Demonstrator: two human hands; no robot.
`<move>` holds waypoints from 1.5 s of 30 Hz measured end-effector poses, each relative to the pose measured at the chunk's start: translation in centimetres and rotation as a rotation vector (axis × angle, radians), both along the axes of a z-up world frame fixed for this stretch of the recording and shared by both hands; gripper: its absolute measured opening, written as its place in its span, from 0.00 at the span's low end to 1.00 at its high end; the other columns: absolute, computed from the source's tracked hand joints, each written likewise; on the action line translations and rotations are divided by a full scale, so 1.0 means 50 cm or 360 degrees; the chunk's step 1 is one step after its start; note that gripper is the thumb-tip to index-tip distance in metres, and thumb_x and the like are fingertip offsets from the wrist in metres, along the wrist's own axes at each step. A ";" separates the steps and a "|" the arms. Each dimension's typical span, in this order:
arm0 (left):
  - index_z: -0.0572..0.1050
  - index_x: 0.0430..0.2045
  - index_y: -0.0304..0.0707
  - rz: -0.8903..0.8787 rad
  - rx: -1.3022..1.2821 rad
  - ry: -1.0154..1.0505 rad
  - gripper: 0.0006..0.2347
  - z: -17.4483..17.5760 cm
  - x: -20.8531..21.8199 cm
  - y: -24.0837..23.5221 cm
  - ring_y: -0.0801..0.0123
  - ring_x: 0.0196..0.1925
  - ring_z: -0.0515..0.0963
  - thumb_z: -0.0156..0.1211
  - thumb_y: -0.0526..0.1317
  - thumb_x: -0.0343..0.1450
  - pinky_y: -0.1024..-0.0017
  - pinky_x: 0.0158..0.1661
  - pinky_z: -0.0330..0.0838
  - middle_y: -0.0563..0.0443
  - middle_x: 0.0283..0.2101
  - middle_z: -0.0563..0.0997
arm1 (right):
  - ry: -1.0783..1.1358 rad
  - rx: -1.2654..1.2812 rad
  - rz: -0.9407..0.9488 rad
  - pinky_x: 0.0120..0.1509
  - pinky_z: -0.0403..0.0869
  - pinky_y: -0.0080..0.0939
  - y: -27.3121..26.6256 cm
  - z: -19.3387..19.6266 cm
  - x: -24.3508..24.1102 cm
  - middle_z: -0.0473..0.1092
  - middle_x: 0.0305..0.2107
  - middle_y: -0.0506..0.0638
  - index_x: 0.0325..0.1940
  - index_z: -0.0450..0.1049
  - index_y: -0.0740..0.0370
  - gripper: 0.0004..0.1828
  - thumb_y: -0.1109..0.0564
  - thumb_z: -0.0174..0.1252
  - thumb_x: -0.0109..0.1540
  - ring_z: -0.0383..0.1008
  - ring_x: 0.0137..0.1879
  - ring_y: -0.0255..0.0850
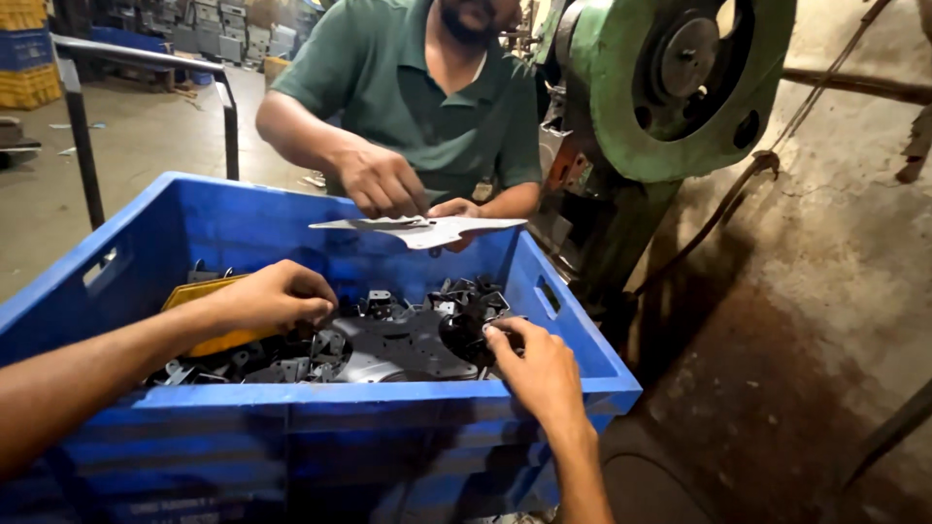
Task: The person picks up a metal bracket from a pile, places it into a press machine to be stamped, and then puts it into a blue bin with other brackets.
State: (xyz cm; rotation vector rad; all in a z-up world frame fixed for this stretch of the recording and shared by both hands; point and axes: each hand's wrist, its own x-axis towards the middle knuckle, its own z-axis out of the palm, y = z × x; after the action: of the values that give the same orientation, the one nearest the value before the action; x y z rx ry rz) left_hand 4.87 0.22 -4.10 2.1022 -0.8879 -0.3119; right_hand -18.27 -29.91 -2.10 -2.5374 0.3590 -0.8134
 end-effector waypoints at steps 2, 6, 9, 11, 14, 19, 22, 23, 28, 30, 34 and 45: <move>0.85 0.38 0.34 -0.0021 0.0020 -0.0026 0.11 -0.001 0.000 0.001 0.72 0.29 0.81 0.60 0.41 0.70 0.73 0.32 0.78 0.52 0.30 0.86 | -0.0032 -0.0005 0.0025 0.50 0.77 0.50 0.002 0.002 0.000 0.81 0.34 0.54 0.48 0.83 0.51 0.22 0.38 0.58 0.60 0.82 0.44 0.52; 0.85 0.40 0.37 0.0039 0.0058 -0.0045 0.12 0.011 -0.016 -0.003 0.76 0.30 0.81 0.60 0.42 0.69 0.73 0.32 0.78 0.53 0.31 0.86 | 0.0055 0.0108 -0.0015 0.48 0.77 0.47 0.008 0.010 -0.005 0.82 0.31 0.52 0.50 0.82 0.50 0.20 0.41 0.55 0.62 0.84 0.41 0.48; 0.84 0.41 0.37 0.0078 0.0050 0.0028 0.12 0.004 -0.006 -0.004 0.75 0.30 0.81 0.60 0.42 0.70 0.72 0.32 0.78 0.52 0.32 0.86 | 0.0011 0.0189 0.0061 0.45 0.78 0.44 -0.002 0.005 -0.001 0.83 0.32 0.49 0.51 0.80 0.53 0.21 0.43 0.51 0.64 0.84 0.38 0.44; 0.84 0.42 0.35 0.0048 0.0003 0.0060 0.13 0.006 -0.007 -0.004 0.73 0.29 0.81 0.60 0.42 0.70 0.72 0.32 0.78 0.49 0.32 0.85 | -0.0025 0.0248 0.0110 0.43 0.78 0.41 -0.009 0.001 0.002 0.83 0.32 0.48 0.52 0.80 0.56 0.21 0.43 0.48 0.65 0.85 0.36 0.41; 0.82 0.44 0.36 0.0073 -0.0045 0.0096 0.14 0.020 -0.024 -0.005 0.73 0.30 0.83 0.58 0.42 0.70 0.72 0.32 0.77 0.51 0.34 0.87 | -0.0088 0.0500 0.0239 0.37 0.77 0.38 -0.022 -0.007 0.009 0.83 0.33 0.49 0.55 0.78 0.59 0.26 0.42 0.44 0.67 0.84 0.35 0.37; 0.81 0.45 0.38 0.0144 -0.0071 0.0187 0.13 0.012 -0.007 -0.004 0.69 0.33 0.83 0.54 0.43 0.72 0.71 0.35 0.79 0.49 0.36 0.87 | -0.0039 0.0869 0.0338 0.36 0.76 0.37 -0.043 -0.010 0.020 0.83 0.36 0.54 0.58 0.78 0.62 0.42 0.28 0.33 0.66 0.82 0.36 0.39; 0.81 0.44 0.32 0.0350 -0.0076 0.0514 0.15 0.021 0.003 -0.001 0.61 0.38 0.86 0.50 0.41 0.73 0.64 0.40 0.79 0.41 0.39 0.88 | -0.0048 0.0973 0.0439 0.39 0.77 0.35 -0.058 -0.014 0.022 0.83 0.37 0.54 0.59 0.76 0.64 0.48 0.24 0.27 0.64 0.83 0.38 0.38; 0.81 0.44 0.32 0.0345 -0.0077 0.0519 0.15 0.024 0.002 0.002 0.61 0.38 0.86 0.50 0.41 0.73 0.64 0.40 0.79 0.41 0.39 0.88 | -0.0045 0.0971 0.0433 0.39 0.77 0.35 -0.057 -0.010 0.019 0.83 0.37 0.54 0.59 0.76 0.64 0.48 0.24 0.27 0.64 0.83 0.38 0.38; 0.72 0.54 0.35 0.0274 -0.0651 0.0851 0.25 0.050 -0.028 -0.007 0.58 0.39 0.81 0.36 0.56 0.76 0.61 0.38 0.72 0.39 0.43 0.84 | -0.0163 0.1211 0.0430 0.40 0.77 0.37 -0.063 0.002 0.005 0.82 0.36 0.57 0.54 0.78 0.67 0.48 0.24 0.30 0.64 0.84 0.38 0.42; 0.73 0.56 0.38 0.0210 -0.0560 0.0767 0.26 0.043 -0.027 -0.021 0.63 0.41 0.82 0.36 0.57 0.75 0.64 0.39 0.74 0.47 0.44 0.85 | -0.0235 0.1228 0.0465 0.40 0.76 0.38 -0.077 -0.004 0.004 0.82 0.38 0.59 0.55 0.77 0.68 0.42 0.29 0.37 0.66 0.82 0.39 0.43; 0.71 0.62 0.39 -0.0170 -0.0552 0.0842 0.29 0.025 -0.038 -0.043 0.63 0.39 0.79 0.40 0.61 0.74 0.64 0.35 0.73 0.49 0.40 0.82 | -0.0460 0.1462 0.0537 0.47 0.79 0.37 -0.084 -0.002 -0.004 0.81 0.43 0.59 0.56 0.77 0.69 0.26 0.45 0.49 0.67 0.81 0.43 0.43; 0.71 0.54 0.26 -0.0727 -0.0436 0.1043 0.33 0.065 -0.063 -0.148 0.59 0.39 0.85 0.40 0.63 0.73 0.65 0.40 0.78 0.39 0.39 0.85 | -0.0902 0.2123 0.0506 0.49 0.81 0.39 -0.090 -0.026 -0.153 0.78 0.44 0.62 0.53 0.74 0.74 0.19 0.56 0.54 0.65 0.82 0.47 0.48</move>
State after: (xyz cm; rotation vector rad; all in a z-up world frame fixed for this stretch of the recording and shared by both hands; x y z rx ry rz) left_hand 1.73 -7.16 -0.86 1.3842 -0.9239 -0.9909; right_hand -25.94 -34.42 -3.39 -1.0388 0.1801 -0.7362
